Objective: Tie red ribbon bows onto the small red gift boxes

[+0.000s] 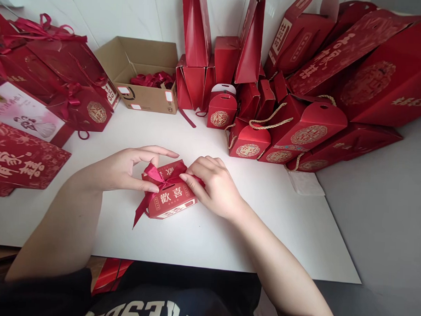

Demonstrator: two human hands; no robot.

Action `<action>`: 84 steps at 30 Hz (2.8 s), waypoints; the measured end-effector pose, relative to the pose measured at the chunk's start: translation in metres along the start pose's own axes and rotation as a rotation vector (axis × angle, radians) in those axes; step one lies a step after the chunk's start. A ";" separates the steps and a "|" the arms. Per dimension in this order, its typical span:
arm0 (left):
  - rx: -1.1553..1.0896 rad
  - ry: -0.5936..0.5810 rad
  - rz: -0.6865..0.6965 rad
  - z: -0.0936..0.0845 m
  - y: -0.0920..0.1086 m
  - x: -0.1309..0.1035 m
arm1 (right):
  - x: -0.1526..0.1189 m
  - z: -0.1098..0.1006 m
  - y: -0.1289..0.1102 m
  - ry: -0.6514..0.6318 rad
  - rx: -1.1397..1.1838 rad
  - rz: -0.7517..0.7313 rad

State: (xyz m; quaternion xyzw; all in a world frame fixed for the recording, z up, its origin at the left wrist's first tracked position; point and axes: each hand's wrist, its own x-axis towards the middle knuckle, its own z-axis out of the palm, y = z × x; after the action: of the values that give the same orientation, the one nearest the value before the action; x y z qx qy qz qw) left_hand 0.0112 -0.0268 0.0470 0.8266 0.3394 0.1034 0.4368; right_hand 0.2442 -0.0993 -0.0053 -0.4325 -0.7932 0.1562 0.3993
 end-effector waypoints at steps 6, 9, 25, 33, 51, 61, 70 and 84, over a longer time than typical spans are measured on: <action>0.106 0.029 -0.058 -0.002 -0.004 -0.001 | 0.000 -0.004 0.003 -0.015 0.247 0.253; 0.138 0.001 -0.077 -0.002 -0.009 -0.001 | 0.000 -0.004 0.005 -0.048 0.269 0.293; -0.013 -0.091 -0.070 0.001 -0.014 0.007 | 0.001 -0.011 0.008 -0.198 0.181 0.362; -0.044 -0.117 -0.104 -0.001 -0.014 0.007 | -0.003 -0.056 0.035 -0.569 0.179 0.569; -0.006 -0.184 -0.038 0.012 -0.002 0.009 | 0.003 -0.011 0.017 -0.219 0.540 0.316; 0.009 -0.182 -0.011 0.010 0.002 0.006 | 0.002 -0.018 0.019 -0.342 0.637 0.302; 0.006 -0.154 -0.009 0.012 0.003 0.004 | 0.004 -0.023 0.015 -0.360 0.570 0.302; -0.001 -0.134 -0.037 0.013 -0.001 0.006 | 0.002 -0.014 0.029 -0.258 0.746 0.371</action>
State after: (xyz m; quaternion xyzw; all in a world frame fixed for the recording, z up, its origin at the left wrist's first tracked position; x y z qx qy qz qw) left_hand 0.0214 -0.0315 0.0380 0.8250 0.3245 0.0398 0.4610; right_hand 0.2703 -0.0827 -0.0129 -0.3707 -0.6347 0.5539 0.3911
